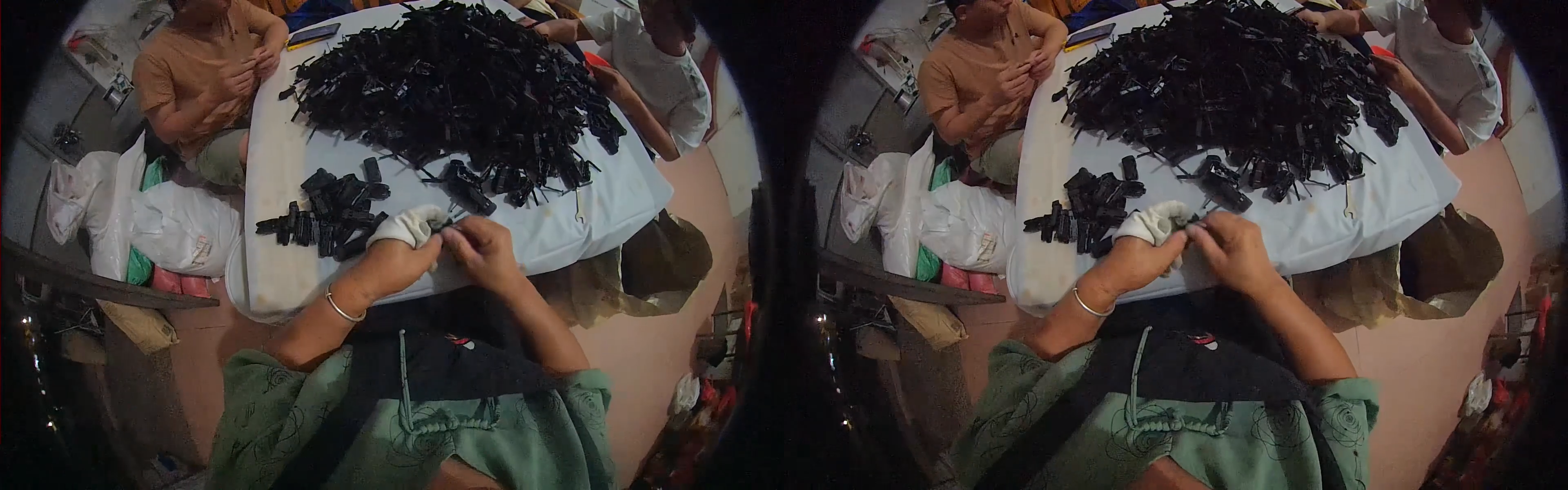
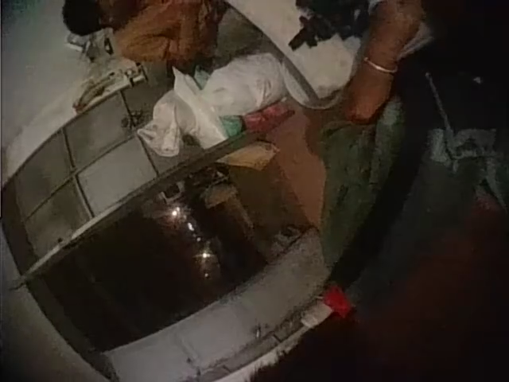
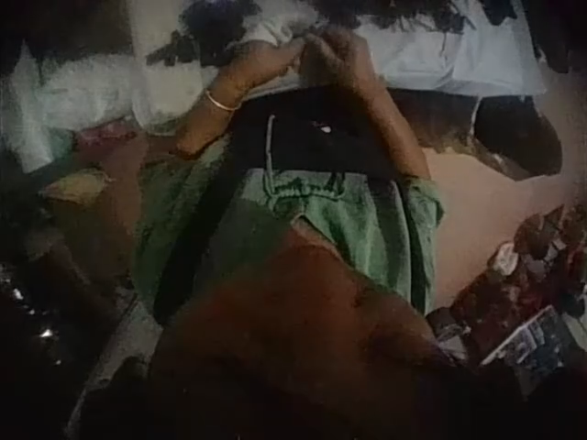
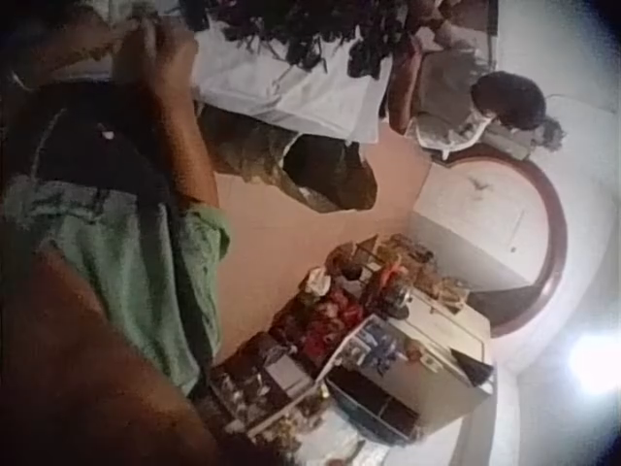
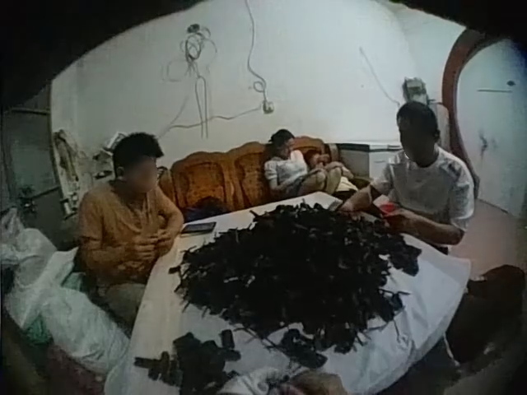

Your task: Cleaning small black plastic components individually using a white cloth.

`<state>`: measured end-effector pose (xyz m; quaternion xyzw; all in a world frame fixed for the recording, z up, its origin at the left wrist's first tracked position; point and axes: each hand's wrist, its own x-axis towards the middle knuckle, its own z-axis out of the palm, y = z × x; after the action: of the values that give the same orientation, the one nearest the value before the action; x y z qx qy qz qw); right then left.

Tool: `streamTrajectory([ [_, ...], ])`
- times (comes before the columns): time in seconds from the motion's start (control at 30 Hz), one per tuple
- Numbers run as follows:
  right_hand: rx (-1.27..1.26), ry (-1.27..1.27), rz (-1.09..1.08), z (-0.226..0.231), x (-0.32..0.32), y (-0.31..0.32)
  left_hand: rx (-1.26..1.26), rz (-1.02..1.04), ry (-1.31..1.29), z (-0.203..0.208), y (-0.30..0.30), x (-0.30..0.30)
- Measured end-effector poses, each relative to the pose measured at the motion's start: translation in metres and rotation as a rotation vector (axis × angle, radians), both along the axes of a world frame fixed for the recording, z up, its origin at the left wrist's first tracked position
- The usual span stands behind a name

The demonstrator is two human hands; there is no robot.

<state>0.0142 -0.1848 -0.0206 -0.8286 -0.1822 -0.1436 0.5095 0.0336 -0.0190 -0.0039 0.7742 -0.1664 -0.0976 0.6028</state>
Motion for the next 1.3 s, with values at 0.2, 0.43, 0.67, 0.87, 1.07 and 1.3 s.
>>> streamTrajectory([
  [0.2, 0.202, 0.288, -0.033, 0.001, 0.01, -0.001, 0.089, -0.101, -0.254, -0.004, -0.001, 0.003],
  [0.43, 0.151, 0.341, 0.079, 0.019, -0.01, 0.007, -0.026, 0.04, -0.259, -0.006, 0.0, -0.007],
  [0.67, 0.376, 0.382, -0.011, 0.006, -0.01, 0.023, 0.232, 0.077, -0.578, 0.016, -0.008, -0.015],
  [0.87, 0.348, 0.369, 0.099, 0.019, -0.012, 0.013, -0.017, 0.074, -0.388, 0.008, -0.006, -0.014],
  [1.07, 0.336, 0.311, 0.034, 0.009, -0.013, 0.021, 0.254, 0.082, -0.666, 0.021, -0.004, -0.018],
  [1.3, 0.274, 0.324, 0.058, 0.028, -0.014, 0.004, -0.02, 0.063, -0.388, 0.02, -0.001, -0.013],
])
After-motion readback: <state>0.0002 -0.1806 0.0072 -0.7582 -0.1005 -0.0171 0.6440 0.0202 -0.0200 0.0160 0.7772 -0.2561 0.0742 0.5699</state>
